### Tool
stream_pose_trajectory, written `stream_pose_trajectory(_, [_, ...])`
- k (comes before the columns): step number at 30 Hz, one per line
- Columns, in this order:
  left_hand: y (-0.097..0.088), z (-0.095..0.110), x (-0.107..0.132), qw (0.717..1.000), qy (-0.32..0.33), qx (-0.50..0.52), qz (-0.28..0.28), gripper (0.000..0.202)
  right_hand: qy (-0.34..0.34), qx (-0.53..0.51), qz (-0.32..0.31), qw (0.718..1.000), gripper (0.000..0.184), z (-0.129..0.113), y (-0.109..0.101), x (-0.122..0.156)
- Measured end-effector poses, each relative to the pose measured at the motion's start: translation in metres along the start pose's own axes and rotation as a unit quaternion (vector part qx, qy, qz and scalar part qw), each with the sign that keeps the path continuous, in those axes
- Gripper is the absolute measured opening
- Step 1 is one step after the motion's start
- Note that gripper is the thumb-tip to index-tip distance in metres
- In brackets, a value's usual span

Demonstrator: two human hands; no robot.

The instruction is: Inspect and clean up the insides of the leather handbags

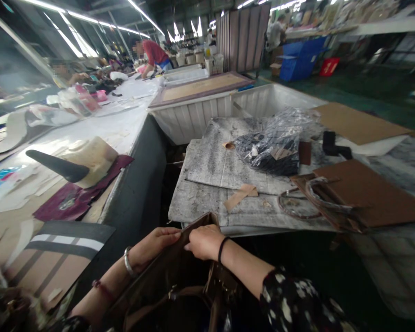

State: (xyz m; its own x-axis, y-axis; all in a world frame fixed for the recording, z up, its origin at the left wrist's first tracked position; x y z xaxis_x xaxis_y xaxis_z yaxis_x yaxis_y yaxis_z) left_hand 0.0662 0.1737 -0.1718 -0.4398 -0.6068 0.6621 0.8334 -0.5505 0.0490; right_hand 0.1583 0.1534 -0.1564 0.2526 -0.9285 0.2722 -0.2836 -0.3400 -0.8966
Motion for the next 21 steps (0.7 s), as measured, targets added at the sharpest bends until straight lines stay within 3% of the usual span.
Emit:
stream_pose_trajectory(13, [-0.008,-0.013,-0.014,0.998,-0.055,0.032,0.003,0.041,0.013,-0.052,0.025,0.998,0.030,0.004,0.017,-0.009])
stream_pose_trajectory(21, [-0.007,-0.012,-0.015,0.999,-0.047,0.011,0.011,0.037,0.052,-0.054,0.021,0.997,0.029,0.008,0.019,-0.009])
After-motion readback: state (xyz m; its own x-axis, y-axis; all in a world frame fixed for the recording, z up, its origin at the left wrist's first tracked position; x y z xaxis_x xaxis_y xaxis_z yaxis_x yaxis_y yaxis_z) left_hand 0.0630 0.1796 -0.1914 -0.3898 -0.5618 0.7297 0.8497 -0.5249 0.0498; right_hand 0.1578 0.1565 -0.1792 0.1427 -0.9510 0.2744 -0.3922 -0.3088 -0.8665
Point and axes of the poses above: each hand's wrist, its own x-axis away from the middle knuckle, its own y-axis out of the palm, z = x × y, the point moved 7 cm from there along -x, towards the middle knuckle, and after that the axes turned 9 degrees about z, right-handed, at the moved point
